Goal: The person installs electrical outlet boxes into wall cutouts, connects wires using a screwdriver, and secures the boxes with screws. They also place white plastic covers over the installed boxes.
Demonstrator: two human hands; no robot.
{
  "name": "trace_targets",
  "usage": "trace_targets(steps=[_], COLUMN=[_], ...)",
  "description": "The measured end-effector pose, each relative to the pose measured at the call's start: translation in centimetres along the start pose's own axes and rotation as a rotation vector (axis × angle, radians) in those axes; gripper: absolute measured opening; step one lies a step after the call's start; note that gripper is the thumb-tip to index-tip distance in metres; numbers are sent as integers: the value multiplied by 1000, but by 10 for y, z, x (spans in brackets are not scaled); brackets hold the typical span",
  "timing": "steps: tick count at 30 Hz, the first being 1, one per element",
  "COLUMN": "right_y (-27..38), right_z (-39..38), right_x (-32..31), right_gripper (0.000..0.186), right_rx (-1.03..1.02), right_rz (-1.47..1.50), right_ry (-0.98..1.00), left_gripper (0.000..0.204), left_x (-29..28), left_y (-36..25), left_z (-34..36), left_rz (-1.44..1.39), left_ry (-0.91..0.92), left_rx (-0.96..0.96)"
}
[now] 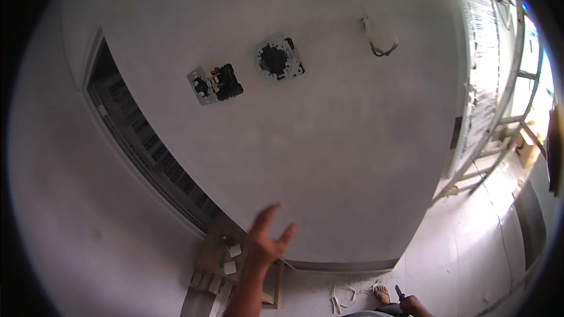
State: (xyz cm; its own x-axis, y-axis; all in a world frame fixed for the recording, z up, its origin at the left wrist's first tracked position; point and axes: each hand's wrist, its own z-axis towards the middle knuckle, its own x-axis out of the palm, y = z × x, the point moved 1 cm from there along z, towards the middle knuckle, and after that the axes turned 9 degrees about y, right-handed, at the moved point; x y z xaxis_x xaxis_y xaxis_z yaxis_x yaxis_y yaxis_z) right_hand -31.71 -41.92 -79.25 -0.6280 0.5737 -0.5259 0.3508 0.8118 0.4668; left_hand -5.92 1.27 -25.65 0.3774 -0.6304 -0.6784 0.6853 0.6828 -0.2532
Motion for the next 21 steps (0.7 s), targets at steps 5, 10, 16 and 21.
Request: trace_targets(steps=[5,10,16,21], right_y=[87,153,192,184], right_z=[50,80,52,53], right_x=[-96,-178,-220,-214], right_gripper=[37,28,28,29], right_rx=[-426,-440,-567,-628], right_rz=[-178,9,90,146], right_ry=[-173,-79,-35,93], left_gripper=[73,92,94,77], left_x=[-93,-106,-90,-81], left_y=[-74,-109,-126,-117], left_z=[153,247,269,269], left_rz=[401,624,746,547], left_ry=[-316,-260,-62,-121], left_rx=[370,425,208,116])
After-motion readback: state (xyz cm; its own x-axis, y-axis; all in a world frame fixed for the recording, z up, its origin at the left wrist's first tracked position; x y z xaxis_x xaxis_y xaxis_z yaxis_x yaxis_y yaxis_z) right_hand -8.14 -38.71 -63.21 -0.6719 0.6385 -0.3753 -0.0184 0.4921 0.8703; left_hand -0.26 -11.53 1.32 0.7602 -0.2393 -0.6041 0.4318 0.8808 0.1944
